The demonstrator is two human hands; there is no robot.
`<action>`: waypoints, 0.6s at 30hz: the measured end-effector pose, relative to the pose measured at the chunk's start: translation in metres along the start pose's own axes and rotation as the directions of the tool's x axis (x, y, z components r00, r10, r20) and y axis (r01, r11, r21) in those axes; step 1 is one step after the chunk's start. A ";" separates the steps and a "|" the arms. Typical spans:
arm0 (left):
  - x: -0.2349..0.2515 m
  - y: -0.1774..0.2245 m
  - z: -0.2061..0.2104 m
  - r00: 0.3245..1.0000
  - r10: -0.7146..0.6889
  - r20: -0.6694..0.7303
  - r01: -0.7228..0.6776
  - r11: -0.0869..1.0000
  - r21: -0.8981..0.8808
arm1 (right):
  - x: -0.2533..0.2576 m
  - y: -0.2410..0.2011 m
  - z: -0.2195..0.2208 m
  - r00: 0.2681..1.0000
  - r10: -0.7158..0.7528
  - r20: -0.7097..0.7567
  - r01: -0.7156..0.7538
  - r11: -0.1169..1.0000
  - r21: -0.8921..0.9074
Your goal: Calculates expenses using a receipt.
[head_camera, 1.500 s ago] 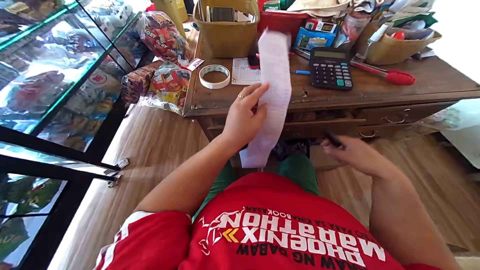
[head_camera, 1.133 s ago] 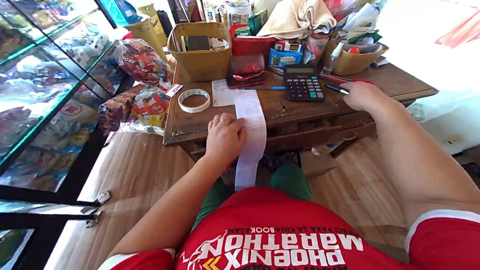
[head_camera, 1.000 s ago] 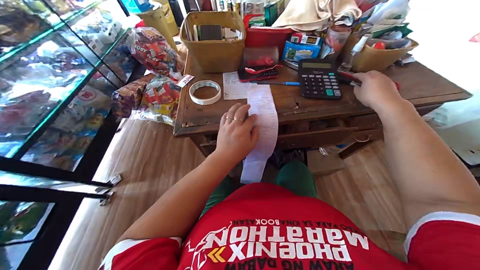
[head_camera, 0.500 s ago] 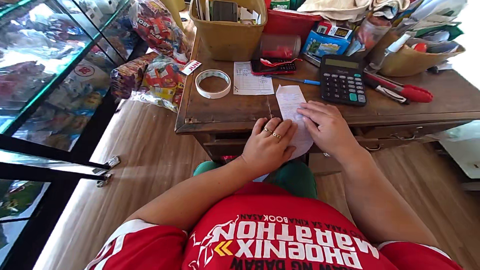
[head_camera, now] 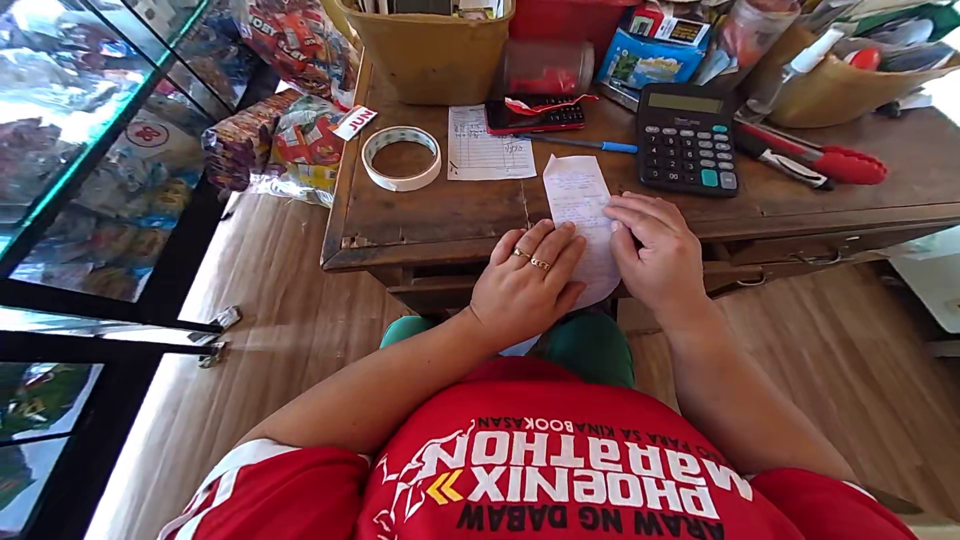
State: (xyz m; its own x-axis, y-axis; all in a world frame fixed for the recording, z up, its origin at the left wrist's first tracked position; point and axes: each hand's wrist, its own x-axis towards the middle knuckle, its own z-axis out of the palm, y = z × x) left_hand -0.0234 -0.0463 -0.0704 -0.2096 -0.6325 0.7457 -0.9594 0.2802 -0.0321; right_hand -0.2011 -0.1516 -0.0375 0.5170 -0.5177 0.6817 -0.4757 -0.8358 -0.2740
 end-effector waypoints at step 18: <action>-0.001 0.003 0.004 1.000 -0.029 -0.007 0.030 0.999 0.034 | -0.003 0.001 0.000 0.995 0.038 -0.089 -0.038 0.999 -0.006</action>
State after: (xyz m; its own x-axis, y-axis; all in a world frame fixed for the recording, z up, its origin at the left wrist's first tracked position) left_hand -0.0264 -0.0479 -0.0740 -0.1800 -0.6355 0.7508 -0.9711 0.2366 -0.0325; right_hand -0.2029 -0.1513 -0.0396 0.4329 -0.5305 0.7288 -0.4993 -0.8143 -0.2962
